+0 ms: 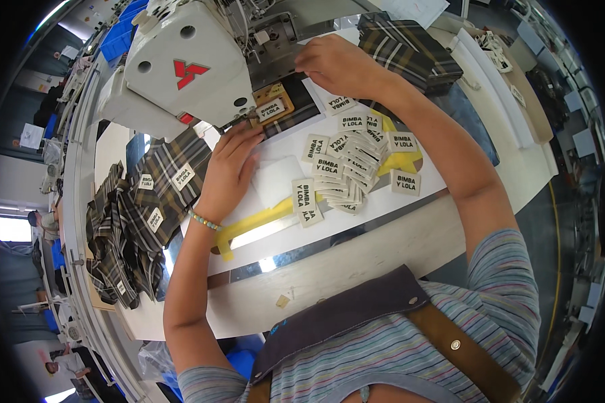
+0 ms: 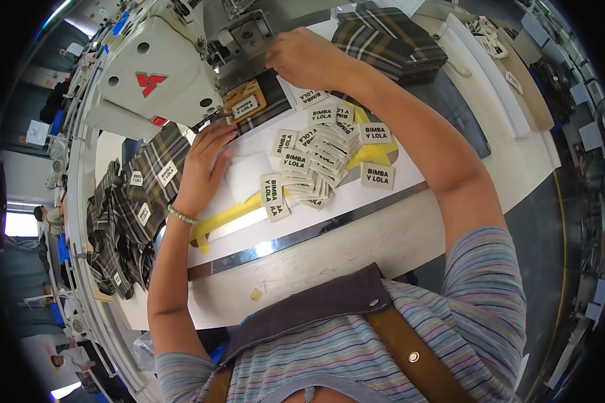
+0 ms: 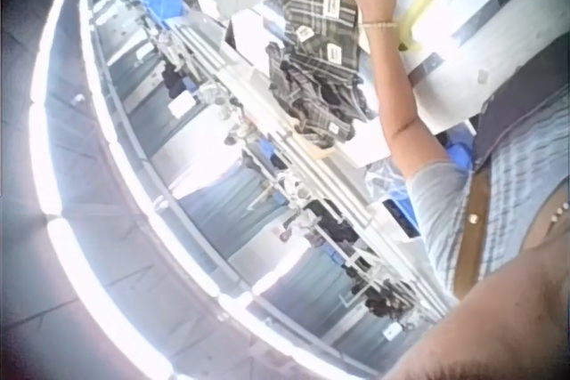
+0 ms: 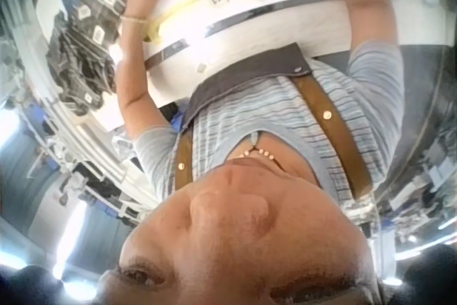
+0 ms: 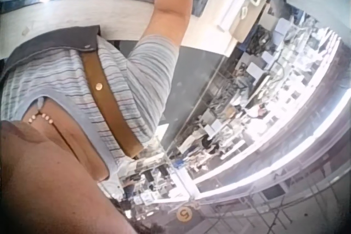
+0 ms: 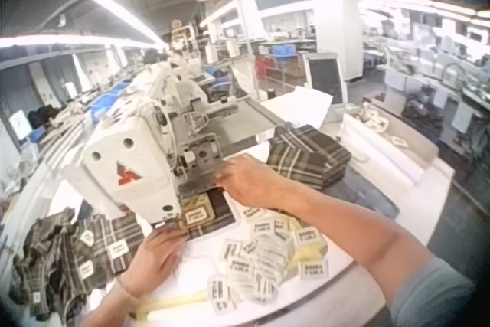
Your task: The person uses a sewing machine to attach small white brand labels to plaid fabric pieces. They repeatedly pick up a fabric piece, place a label on it, and feed it through the machine to sew the label in place. The finished pieces are moved to a pile on the left side of the workspace.
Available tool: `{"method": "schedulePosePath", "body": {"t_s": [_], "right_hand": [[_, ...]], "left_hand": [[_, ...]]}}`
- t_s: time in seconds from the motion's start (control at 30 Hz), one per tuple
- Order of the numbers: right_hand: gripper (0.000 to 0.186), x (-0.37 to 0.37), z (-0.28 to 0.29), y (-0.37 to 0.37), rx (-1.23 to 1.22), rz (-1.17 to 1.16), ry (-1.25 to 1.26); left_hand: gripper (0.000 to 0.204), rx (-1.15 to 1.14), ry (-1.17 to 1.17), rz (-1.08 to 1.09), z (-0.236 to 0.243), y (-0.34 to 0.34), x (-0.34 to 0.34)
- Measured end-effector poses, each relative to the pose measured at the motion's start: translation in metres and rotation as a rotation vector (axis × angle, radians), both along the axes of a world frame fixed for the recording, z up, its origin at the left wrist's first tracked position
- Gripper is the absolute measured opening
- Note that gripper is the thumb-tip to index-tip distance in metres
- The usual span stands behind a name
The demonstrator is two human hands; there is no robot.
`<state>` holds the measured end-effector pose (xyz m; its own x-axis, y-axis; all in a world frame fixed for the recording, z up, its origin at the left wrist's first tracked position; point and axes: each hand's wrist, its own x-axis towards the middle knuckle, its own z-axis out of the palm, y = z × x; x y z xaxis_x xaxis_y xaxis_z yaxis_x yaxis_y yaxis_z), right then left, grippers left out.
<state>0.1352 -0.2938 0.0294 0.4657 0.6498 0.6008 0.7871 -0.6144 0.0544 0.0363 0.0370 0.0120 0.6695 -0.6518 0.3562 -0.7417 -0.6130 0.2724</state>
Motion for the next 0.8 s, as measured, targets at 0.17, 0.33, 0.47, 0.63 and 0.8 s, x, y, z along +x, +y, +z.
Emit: {"method": "schedulePosePath", "body": {"t_s": [0.17,0.33,0.47,0.63,0.8], "right_hand": [[0.017,0.003,-0.002,-0.002,0.008,0.014,-0.001],[0.014,0.004,-0.005,-0.004,-0.025,0.022,-0.007],[0.012,0.006,-0.009,-0.006,0.007,0.054,-0.013],[0.011,0.009,-0.011,-0.007,0.028,0.086,-0.011],[0.011,0.01,-0.01,-0.006,-0.004,0.069,-0.011]], "left_hand": [[0.038,0.014,-0.003,-0.011,0.002,-0.004,0.004],[0.04,0.045,-0.012,0.014,-0.001,-0.007,0.011],[0.041,0.069,0.032,0.061,-0.003,-0.006,0.015],[0.041,0.087,0.048,0.068,-0.001,-0.005,0.017],[0.041,0.093,0.051,0.054,-0.001,-0.002,0.02]]}}
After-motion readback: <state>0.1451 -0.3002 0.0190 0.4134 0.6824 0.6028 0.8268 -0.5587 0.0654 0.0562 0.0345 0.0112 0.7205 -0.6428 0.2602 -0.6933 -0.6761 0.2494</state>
